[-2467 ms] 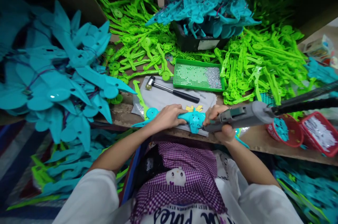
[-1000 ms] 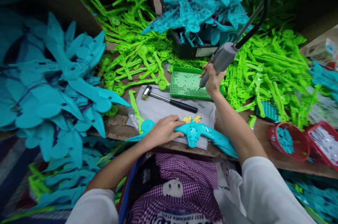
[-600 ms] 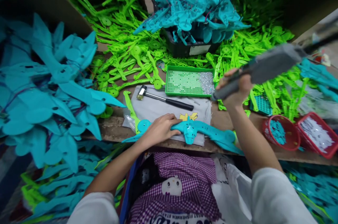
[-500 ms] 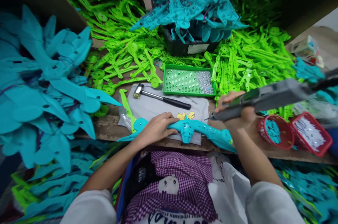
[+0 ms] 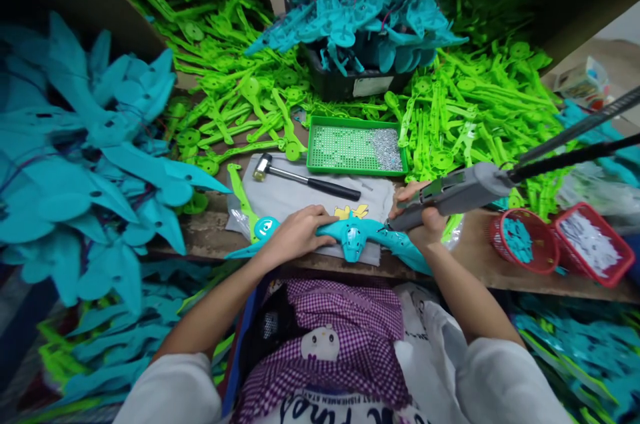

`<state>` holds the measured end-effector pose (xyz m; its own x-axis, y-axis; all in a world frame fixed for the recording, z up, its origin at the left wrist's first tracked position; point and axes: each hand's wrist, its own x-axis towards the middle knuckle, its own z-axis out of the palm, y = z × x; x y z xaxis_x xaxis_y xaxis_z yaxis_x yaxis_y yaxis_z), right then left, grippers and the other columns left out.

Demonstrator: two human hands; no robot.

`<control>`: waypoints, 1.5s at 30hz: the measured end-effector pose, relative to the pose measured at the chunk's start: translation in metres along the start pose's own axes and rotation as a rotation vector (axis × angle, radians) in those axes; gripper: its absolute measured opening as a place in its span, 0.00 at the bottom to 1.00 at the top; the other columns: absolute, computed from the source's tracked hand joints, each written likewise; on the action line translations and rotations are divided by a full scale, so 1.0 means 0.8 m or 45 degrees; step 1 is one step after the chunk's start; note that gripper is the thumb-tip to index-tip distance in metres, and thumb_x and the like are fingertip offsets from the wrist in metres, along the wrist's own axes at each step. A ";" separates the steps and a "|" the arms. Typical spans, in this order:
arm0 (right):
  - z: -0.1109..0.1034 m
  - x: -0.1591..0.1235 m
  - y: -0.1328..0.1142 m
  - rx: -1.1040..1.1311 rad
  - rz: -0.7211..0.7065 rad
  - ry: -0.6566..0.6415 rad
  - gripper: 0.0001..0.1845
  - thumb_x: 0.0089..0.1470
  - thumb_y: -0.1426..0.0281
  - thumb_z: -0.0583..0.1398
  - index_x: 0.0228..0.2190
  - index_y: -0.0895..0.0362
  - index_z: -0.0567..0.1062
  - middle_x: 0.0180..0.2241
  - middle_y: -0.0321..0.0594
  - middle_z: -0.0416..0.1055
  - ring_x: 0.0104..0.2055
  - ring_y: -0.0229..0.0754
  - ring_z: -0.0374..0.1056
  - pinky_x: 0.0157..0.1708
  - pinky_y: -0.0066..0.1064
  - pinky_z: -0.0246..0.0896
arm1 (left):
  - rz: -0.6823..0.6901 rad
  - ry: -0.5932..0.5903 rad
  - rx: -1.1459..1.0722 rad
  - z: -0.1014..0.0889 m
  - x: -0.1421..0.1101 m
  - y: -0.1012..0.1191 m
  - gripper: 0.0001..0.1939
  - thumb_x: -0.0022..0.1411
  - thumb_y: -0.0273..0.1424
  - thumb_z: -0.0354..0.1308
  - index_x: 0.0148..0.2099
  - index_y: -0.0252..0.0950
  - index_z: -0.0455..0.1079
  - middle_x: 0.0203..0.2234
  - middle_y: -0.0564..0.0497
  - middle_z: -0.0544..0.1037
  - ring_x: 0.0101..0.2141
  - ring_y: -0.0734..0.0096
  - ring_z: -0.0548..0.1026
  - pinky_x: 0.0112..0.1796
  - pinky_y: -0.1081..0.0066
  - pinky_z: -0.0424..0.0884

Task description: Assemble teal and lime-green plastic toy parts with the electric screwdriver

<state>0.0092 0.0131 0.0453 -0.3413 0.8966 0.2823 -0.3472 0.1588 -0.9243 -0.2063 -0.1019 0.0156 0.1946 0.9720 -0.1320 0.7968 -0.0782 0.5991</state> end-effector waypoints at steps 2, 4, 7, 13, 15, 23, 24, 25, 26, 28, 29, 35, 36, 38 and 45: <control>0.001 0.001 0.003 -0.013 0.012 -0.073 0.25 0.39 0.44 0.62 0.26 0.53 0.71 0.17 0.31 0.61 0.16 0.37 0.62 0.12 0.30 0.57 | 0.003 -0.002 -0.003 0.000 0.000 -0.001 0.23 0.59 0.40 0.60 0.56 0.41 0.68 0.43 0.48 0.73 0.45 0.63 0.70 0.47 0.66 0.66; 0.001 0.001 0.005 -0.040 0.053 -0.195 0.25 0.39 0.43 0.61 0.25 0.52 0.69 0.16 0.31 0.61 0.16 0.37 0.61 0.14 0.30 0.59 | 0.002 -0.004 -0.002 0.001 0.001 -0.002 0.24 0.59 0.41 0.60 0.56 0.41 0.68 0.43 0.48 0.73 0.45 0.63 0.70 0.47 0.66 0.66; 0.000 0.000 0.009 -0.100 0.124 -0.330 0.27 0.39 0.41 0.61 0.24 0.52 0.67 0.17 0.32 0.63 0.18 0.38 0.61 0.17 0.32 0.61 | -0.003 -0.008 0.006 0.001 0.002 -0.001 0.24 0.59 0.41 0.60 0.56 0.42 0.68 0.42 0.48 0.73 0.45 0.62 0.70 0.46 0.66 0.66; -0.004 -0.007 0.007 -0.132 0.049 -0.407 0.25 0.40 0.43 0.62 0.24 0.53 0.69 0.19 0.35 0.66 0.18 0.38 0.63 0.17 0.32 0.61 | -0.028 -0.027 -0.005 -0.003 0.001 0.002 0.23 0.58 0.40 0.62 0.55 0.42 0.69 0.42 0.48 0.73 0.45 0.62 0.71 0.45 0.67 0.66; 0.001 0.003 -0.003 -0.131 0.020 -0.303 0.24 0.41 0.44 0.62 0.25 0.52 0.71 0.20 0.34 0.66 0.17 0.37 0.62 0.14 0.30 0.58 | -0.019 -0.030 -0.010 -0.004 0.000 0.003 0.24 0.58 0.40 0.61 0.56 0.42 0.69 0.42 0.48 0.73 0.45 0.62 0.71 0.44 0.66 0.66; 0.065 0.149 0.014 -0.178 -0.221 0.129 0.23 0.45 0.46 0.60 0.24 0.54 0.69 0.19 0.30 0.64 0.16 0.30 0.60 0.16 0.26 0.57 | -0.015 -0.015 -0.021 -0.005 -0.001 0.004 0.24 0.59 0.41 0.61 0.56 0.42 0.69 0.42 0.48 0.72 0.44 0.62 0.71 0.45 0.65 0.67; 0.069 0.163 0.028 -0.211 -0.217 0.123 0.22 0.46 0.47 0.60 0.24 0.54 0.70 0.18 0.29 0.63 0.16 0.31 0.60 0.16 0.26 0.57 | -0.012 -0.015 -0.016 -0.005 -0.001 0.004 0.23 0.59 0.41 0.61 0.56 0.42 0.69 0.42 0.49 0.72 0.44 0.63 0.71 0.45 0.65 0.67; 0.071 0.174 0.042 -0.232 -0.217 0.114 0.22 0.47 0.48 0.60 0.24 0.55 0.70 0.17 0.29 0.63 0.15 0.31 0.60 0.16 0.26 0.57 | -0.009 -0.016 -0.010 -0.005 -0.001 0.005 0.23 0.59 0.40 0.61 0.56 0.43 0.69 0.41 0.49 0.72 0.44 0.63 0.71 0.44 0.66 0.67; 0.072 0.182 0.056 -0.239 -0.226 0.114 0.22 0.48 0.48 0.59 0.24 0.55 0.70 0.17 0.29 0.62 0.15 0.31 0.61 0.16 0.26 0.57 | -0.005 -0.017 -0.006 -0.005 -0.001 0.005 0.23 0.59 0.40 0.61 0.56 0.43 0.69 0.41 0.49 0.72 0.44 0.63 0.71 0.44 0.66 0.67; 0.070 0.188 0.077 -0.238 -0.261 0.127 0.22 0.48 0.48 0.59 0.24 0.55 0.70 0.17 0.29 0.63 0.15 0.31 0.60 0.16 0.26 0.56 | 0.007 -0.017 -0.003 -0.006 -0.002 0.005 0.22 0.59 0.40 0.61 0.55 0.42 0.69 0.41 0.49 0.72 0.44 0.63 0.70 0.44 0.67 0.67; 0.068 0.188 0.083 -0.241 -0.270 0.128 0.22 0.48 0.49 0.60 0.24 0.55 0.70 0.17 0.29 0.63 0.15 0.31 0.60 0.16 0.26 0.56 | 0.012 -0.015 -0.006 -0.006 -0.002 0.005 0.22 0.59 0.40 0.61 0.55 0.42 0.69 0.41 0.49 0.72 0.44 0.64 0.70 0.44 0.67 0.67; 0.061 0.188 0.092 -0.246 -0.280 0.148 0.21 0.49 0.49 0.59 0.25 0.55 0.70 0.19 0.29 0.63 0.16 0.31 0.61 0.16 0.27 0.58 | 0.029 -0.010 -0.007 -0.006 -0.001 0.004 0.22 0.59 0.39 0.61 0.55 0.42 0.69 0.40 0.49 0.71 0.43 0.64 0.70 0.44 0.66 0.67; 0.061 0.188 0.092 -0.244 -0.286 0.144 0.21 0.50 0.49 0.58 0.26 0.55 0.70 0.19 0.29 0.63 0.16 0.31 0.61 0.16 0.26 0.57 | 0.035 -0.003 -0.006 -0.005 -0.001 0.004 0.22 0.59 0.39 0.61 0.55 0.42 0.69 0.40 0.49 0.72 0.43 0.63 0.70 0.44 0.66 0.67; 0.061 0.188 0.093 -0.242 -0.293 0.135 0.21 0.50 0.49 0.58 0.26 0.55 0.70 0.19 0.29 0.63 0.15 0.31 0.61 0.15 0.26 0.57 | 0.043 0.010 -0.009 -0.004 -0.001 0.003 0.22 0.59 0.39 0.61 0.55 0.42 0.69 0.40 0.48 0.72 0.43 0.63 0.70 0.44 0.66 0.68; 0.063 0.186 0.096 -0.228 -0.291 0.143 0.21 0.49 0.50 0.60 0.24 0.55 0.70 0.19 0.29 0.63 0.16 0.31 0.62 0.15 0.26 0.57 | 0.035 0.012 -0.019 -0.002 -0.001 0.001 0.23 0.58 0.39 0.62 0.56 0.41 0.69 0.41 0.48 0.72 0.44 0.63 0.70 0.45 0.65 0.68</control>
<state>-0.1123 0.1377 0.0294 -0.1699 0.8679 0.4668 -0.2410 0.4227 -0.8736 -0.2064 -0.1023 0.0177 0.2106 0.9716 -0.1077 0.7826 -0.1015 0.6141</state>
